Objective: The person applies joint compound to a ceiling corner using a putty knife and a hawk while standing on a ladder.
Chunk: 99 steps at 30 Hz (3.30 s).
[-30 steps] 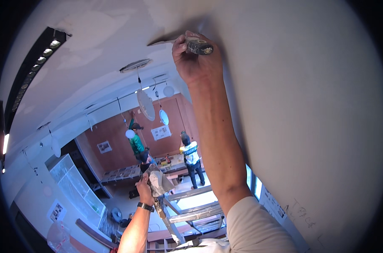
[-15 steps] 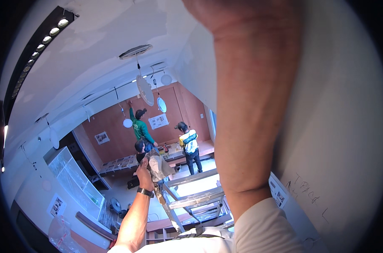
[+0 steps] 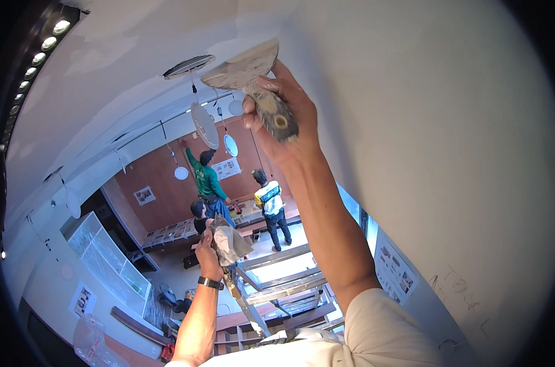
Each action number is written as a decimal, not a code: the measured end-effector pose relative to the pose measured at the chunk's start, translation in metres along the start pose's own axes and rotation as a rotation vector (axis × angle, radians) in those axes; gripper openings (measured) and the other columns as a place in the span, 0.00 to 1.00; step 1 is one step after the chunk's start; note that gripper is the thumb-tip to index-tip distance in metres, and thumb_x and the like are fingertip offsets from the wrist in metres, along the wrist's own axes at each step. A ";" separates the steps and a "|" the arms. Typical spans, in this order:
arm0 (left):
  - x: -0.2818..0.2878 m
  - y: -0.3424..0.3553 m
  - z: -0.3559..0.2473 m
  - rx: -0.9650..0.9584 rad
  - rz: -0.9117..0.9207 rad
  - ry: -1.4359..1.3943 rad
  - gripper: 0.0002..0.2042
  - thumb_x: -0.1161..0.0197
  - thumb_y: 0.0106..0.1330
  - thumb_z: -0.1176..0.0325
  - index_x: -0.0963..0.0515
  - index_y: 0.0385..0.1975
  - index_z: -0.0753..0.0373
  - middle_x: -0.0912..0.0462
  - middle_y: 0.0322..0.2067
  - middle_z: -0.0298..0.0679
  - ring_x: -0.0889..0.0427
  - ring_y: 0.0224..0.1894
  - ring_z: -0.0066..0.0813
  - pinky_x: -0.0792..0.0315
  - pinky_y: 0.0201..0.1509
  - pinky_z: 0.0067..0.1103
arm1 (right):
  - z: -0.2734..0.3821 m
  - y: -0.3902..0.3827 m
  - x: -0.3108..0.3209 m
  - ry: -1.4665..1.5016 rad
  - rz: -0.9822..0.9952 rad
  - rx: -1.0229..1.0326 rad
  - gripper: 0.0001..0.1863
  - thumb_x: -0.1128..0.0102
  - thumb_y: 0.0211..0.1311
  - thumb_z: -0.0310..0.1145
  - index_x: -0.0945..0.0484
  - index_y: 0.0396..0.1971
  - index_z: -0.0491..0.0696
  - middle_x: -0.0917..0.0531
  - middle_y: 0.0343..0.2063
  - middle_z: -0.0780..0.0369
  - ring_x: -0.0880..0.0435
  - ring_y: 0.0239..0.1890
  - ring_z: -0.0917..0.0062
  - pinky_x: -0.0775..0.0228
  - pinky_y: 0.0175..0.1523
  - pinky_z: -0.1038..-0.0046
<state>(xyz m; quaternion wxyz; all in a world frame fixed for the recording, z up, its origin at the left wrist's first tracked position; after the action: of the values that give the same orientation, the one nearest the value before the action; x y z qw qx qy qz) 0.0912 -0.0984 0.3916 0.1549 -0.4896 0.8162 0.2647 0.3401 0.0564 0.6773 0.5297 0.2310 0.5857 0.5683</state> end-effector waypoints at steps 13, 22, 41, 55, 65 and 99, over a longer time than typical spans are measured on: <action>0.001 -0.006 -0.007 -0.004 -0.049 0.117 0.21 0.48 0.75 0.63 0.27 0.58 0.73 0.21 0.57 0.43 0.23 0.58 0.32 0.32 0.64 0.26 | -0.035 0.109 0.109 0.295 -0.132 -0.053 0.05 0.42 0.61 0.26 0.21 0.37 0.45 0.19 0.26 0.57 0.17 0.25 0.68 0.23 0.29 0.70; 0.003 -0.002 -0.001 -0.022 -0.047 0.152 0.21 0.48 0.74 0.63 0.28 0.59 0.73 0.21 0.55 0.42 0.22 0.56 0.31 0.31 0.63 0.26 | -0.024 0.131 0.113 0.377 -0.153 -0.047 0.05 0.37 0.59 0.27 0.21 0.26 0.42 0.21 0.23 0.56 0.18 0.26 0.68 0.24 0.28 0.73; 0.006 0.018 0.019 -0.072 -0.025 0.009 0.11 0.45 0.73 0.67 0.22 0.42 0.70 0.19 0.38 0.37 0.22 0.41 0.25 0.29 0.49 0.23 | 0.124 0.009 -0.158 0.449 0.040 -0.033 0.22 0.49 0.70 0.26 0.50 0.53 0.39 0.20 0.26 0.52 0.17 0.25 0.66 0.19 0.27 0.72; 0.005 -0.006 -0.007 -0.154 -0.056 0.064 0.15 0.43 0.74 0.65 0.22 0.50 0.69 0.17 0.43 0.38 0.19 0.44 0.27 0.26 0.52 0.24 | 0.116 -0.108 -0.164 -0.174 0.141 0.175 0.34 0.50 0.73 0.33 0.52 0.71 0.37 0.21 0.34 0.52 0.23 0.18 0.73 0.25 0.20 0.72; 0.007 0.001 0.006 -0.040 0.004 -0.169 0.12 0.44 0.75 0.64 0.24 0.49 0.64 0.18 0.42 0.35 0.19 0.45 0.28 0.25 0.52 0.25 | 0.027 -0.172 -0.026 -0.715 -0.047 -0.364 0.33 0.48 0.72 0.23 0.48 0.73 0.39 0.25 0.55 0.52 0.17 0.40 0.72 0.20 0.41 0.70; -0.121 0.003 -0.044 0.392 0.370 -0.595 0.16 0.48 0.76 0.60 0.27 0.54 0.63 0.16 0.46 0.41 0.14 0.46 0.35 0.19 0.51 0.32 | 0.030 -0.217 0.125 -1.876 -0.032 -0.449 0.24 0.36 0.62 0.21 0.18 0.57 0.55 0.26 0.61 0.56 0.18 0.54 0.68 0.22 0.53 0.73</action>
<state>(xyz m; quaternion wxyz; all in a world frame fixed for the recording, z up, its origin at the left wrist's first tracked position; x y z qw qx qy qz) 0.1458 -0.0361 0.4905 0.4245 -0.1975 0.8452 0.2576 0.3967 0.1246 0.4415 0.8218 0.4763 -0.1952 0.2442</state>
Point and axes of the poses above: each hand's wrist, its own y-axis towards the middle knuckle, its own x-axis out of the back of the hand, z = x × y, the point moved 2 cm from there along y, towards the middle knuckle
